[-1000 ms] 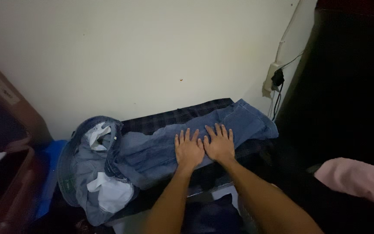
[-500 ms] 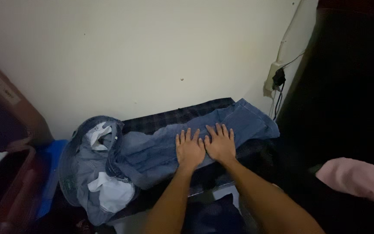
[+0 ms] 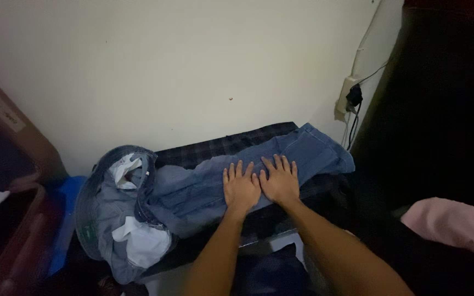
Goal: The person folds a gray garment and places it into an open suitcase. They then fold a pair of blue jeans and place them into the suitcase as well. Finally, they pick up a black garment from a laundry basket.
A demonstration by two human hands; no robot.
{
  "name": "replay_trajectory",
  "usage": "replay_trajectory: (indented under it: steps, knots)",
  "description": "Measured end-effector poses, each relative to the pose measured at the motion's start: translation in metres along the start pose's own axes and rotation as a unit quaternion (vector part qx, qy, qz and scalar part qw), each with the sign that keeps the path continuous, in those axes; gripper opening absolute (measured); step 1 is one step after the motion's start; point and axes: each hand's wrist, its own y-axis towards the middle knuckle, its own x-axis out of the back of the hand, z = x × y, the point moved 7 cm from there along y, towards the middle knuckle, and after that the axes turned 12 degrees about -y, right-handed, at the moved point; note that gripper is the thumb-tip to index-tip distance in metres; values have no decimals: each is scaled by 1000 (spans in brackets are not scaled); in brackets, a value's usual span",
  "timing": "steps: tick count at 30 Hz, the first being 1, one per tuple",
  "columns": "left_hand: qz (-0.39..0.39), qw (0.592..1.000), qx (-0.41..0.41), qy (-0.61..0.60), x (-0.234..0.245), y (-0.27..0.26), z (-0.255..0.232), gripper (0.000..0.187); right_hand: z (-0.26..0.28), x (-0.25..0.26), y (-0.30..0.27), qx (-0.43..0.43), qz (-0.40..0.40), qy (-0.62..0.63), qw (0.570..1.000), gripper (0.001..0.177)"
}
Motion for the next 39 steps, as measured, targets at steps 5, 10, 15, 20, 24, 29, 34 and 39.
replay_trajectory:
  steps: [5, 10, 15, 20, 24, 29, 34, 39]
  knots:
    - [-6, 1000, -6, -15, 2, -3, 0, 54, -1, -1, -1, 4, -10, -1, 1000, 62]
    - [-6, 1000, -8, -8, 1, -1, 1, 55, -1, -5, 3, 7, -13, -14, 1000, 63]
    - [-6, 1000, -5, -18, 2, -1, -2, 54, -2, -5, 2, 4, -9, -8, 1000, 63]
    - [-9, 1000, -5, -2, 7, -4, -3, 53, -2, 0, 5, 20, -37, -14, 999, 63]
    - [2, 1000, -5, -8, 3, -1, -3, 54, -31, -3, 31, 48, 2, 41, 998, 57]
    - [3, 1000, -6, -9, 2, 0, 0, 54, -128, 41, 56, -41, -270, 121, 954, 59]
    - [-12, 998, -51, -44, 23, -7, -23, 59, -192, 18, 92, -235, 17, 76, 969, 59]
    - [26, 981, -162, -103, 41, -26, -53, 67, -222, 30, 116, -228, -52, 180, 955, 49]
